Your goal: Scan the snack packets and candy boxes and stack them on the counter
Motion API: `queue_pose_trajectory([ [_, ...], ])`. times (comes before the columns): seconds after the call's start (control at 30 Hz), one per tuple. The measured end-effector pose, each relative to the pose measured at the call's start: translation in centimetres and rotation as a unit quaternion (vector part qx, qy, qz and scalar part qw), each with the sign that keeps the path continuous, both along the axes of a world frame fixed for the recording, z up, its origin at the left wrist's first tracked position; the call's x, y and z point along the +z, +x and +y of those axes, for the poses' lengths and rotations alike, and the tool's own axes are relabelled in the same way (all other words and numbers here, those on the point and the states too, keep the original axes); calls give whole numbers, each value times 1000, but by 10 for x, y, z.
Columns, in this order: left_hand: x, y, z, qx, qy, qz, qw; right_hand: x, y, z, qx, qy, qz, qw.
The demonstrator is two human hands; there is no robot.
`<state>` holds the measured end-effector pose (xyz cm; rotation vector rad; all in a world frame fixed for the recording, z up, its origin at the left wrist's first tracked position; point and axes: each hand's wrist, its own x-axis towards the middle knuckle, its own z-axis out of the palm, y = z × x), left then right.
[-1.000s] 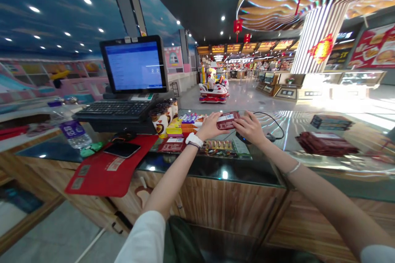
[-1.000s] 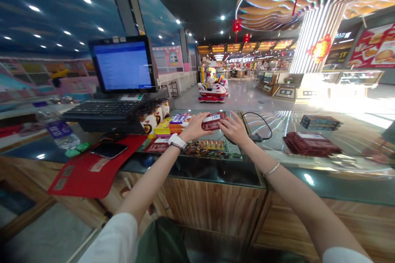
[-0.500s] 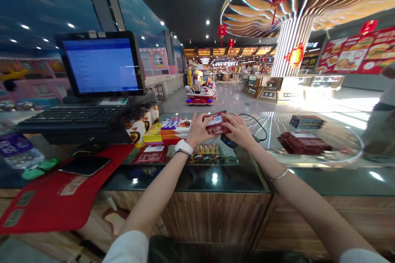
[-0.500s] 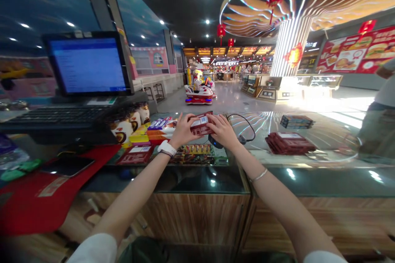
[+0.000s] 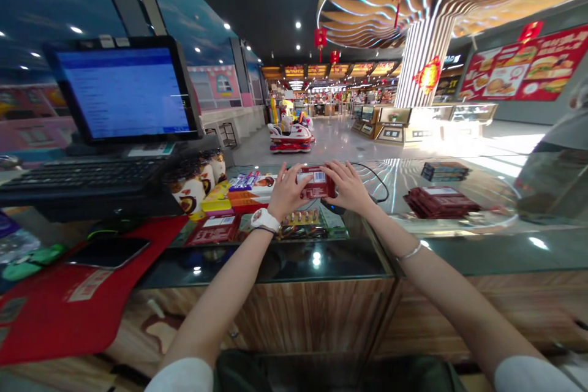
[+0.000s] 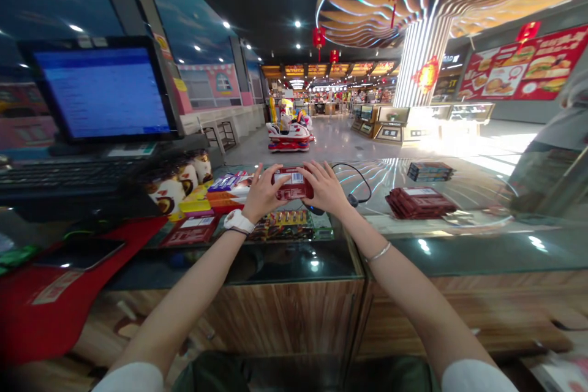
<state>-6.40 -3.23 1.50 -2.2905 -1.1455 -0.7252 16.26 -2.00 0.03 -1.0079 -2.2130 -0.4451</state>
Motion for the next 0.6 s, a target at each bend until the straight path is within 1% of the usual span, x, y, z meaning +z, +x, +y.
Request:
queue_pose_trajectory([
  [0.13,-1,-2,3,-24,-7,-22,999,-1,2,3,4,10,8,1000],
  [0.27,-2,-5,6,-49,21,-7,999,-6,5,9,30,33,23,999],
  [0.37,-5,-7,8,-54,38,1,998,-9,4,12,39,34,32,998],
  [0.47,-8,-9,10,-50,46,1,998,-9,4,16,63,12,43,997],
  [0.53,-9,-11,10,-43,50,-1,998,-7,10,19,101,-17,67,992],
  [0.6,-8,-15,11,-34,55,-10,998,-5,21,24,141,-60,108,982],
])
